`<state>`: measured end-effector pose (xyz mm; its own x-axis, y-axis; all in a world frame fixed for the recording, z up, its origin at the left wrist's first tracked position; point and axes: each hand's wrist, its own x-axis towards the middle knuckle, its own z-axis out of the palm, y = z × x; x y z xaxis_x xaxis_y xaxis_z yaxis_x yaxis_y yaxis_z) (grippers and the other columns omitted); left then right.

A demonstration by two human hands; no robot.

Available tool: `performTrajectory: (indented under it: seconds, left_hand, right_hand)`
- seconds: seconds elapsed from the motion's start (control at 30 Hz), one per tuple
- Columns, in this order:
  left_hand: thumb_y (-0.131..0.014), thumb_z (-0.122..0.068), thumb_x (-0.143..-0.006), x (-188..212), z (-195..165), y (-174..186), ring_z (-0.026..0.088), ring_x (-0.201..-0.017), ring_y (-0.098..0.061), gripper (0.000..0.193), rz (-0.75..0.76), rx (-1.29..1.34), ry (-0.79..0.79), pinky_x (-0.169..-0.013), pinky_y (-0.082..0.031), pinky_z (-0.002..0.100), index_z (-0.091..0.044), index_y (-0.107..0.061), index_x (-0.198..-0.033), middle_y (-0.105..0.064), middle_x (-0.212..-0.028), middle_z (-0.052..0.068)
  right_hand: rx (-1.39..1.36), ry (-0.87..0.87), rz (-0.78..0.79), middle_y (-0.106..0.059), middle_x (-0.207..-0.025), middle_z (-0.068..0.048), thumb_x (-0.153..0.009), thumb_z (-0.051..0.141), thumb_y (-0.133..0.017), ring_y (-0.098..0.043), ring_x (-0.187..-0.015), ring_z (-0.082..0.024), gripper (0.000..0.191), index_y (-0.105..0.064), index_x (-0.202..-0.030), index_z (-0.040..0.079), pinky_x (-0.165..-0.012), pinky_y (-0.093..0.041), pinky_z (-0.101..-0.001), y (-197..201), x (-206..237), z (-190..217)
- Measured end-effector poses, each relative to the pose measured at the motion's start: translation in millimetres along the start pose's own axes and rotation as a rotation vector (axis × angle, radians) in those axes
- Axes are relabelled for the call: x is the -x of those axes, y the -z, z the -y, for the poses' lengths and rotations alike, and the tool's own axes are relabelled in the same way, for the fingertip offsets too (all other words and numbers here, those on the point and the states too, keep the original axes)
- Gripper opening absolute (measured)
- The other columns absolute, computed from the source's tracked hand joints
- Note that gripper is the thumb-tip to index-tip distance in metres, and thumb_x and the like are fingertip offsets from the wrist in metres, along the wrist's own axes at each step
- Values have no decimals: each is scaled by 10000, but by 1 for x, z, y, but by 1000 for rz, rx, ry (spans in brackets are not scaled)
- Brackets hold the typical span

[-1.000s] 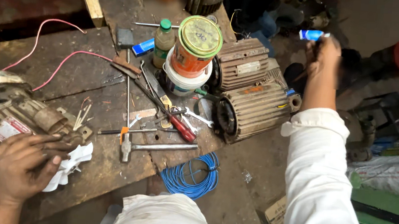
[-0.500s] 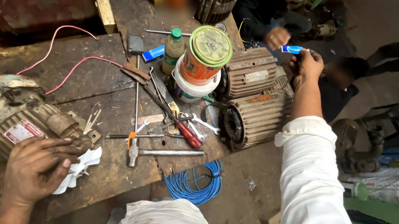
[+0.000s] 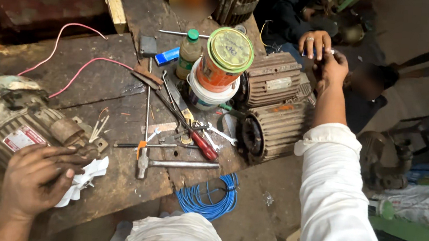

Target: The person uses a hammer and a white cloth to repeatedly tap a white plastic impeller attached to an electric motor on a workbench. They also use a screwdriver to adjust the impeller and handle a metal rod, while another person stands nearby.

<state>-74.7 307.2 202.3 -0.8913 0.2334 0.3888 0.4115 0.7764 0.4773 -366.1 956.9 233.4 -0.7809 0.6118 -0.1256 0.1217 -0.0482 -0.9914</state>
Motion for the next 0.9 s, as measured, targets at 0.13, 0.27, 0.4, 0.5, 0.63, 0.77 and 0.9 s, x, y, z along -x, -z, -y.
performTrajectory:
  seconds: [0.13,0.27,0.4,0.5,0.63,0.77,0.9]
  left_hand:
    - [-705,-213,-855,2,2,-1,166,-1095,-693,82,4,-60,8,-1021,-467,388,-197,-762,-798,-770,-1007,-27]
    - [-704,-230,-868,9,8,-7,144,-1107,-690,85,5,-63,32,-1018,-471,359,-200,-768,-819,-763,-1017,-37]
    - [-709,-271,-883,14,13,-9,130,-1080,-691,100,-15,-102,41,-1053,-484,354,-199,-772,-854,-762,-1070,-31]
    - [-715,-271,-863,15,12,-7,149,-1099,-699,109,-1,-127,31,-1064,-488,377,-189,-770,-818,-768,-1059,-25]
    - [-693,-256,-900,14,9,-5,111,-1066,-691,115,-5,-68,19,-1042,-472,342,-186,-784,-896,-763,-1069,-60]
    - [-701,-249,-917,13,6,-5,125,-1063,-690,103,-24,-75,9,-1048,-477,348,-189,-773,-874,-754,-1041,-51]
    - [-709,-217,-885,11,7,-5,154,-1090,-700,75,-15,-47,-9,-1021,-477,376,-176,-754,-841,-765,-1059,-22]
  right_hand:
    - [26,-44,128,-719,-928,-43,-968,123,-592,-705,-750,-140,347,-634,-1311,156,-626,-570,-297,4,1,8]
    - [109,-95,247,-684,-983,-49,-953,121,-586,-659,-761,-148,475,-583,-1423,188,-675,-568,-327,7,1,23]
    - [316,-113,275,-684,-1101,-11,-930,130,-579,-651,-862,-135,598,-465,-1505,245,-784,-590,-379,-1,5,34]
    - [335,-152,240,-666,-1136,-15,-931,113,-597,-637,-912,-158,704,-350,-1568,284,-850,-587,-401,-4,8,34]
    - [316,-145,300,-657,-1120,-29,-948,127,-579,-641,-906,-164,704,-394,-1607,292,-840,-596,-412,1,6,28]
    - [210,-203,219,-653,-1068,-92,-895,73,-505,-687,-854,-205,707,-356,-1538,326,-785,-626,-409,11,9,30]
    - [123,-21,77,-656,-1037,-87,-980,113,-566,-633,-758,-156,427,-589,-1398,193,-635,-533,-315,18,41,41]
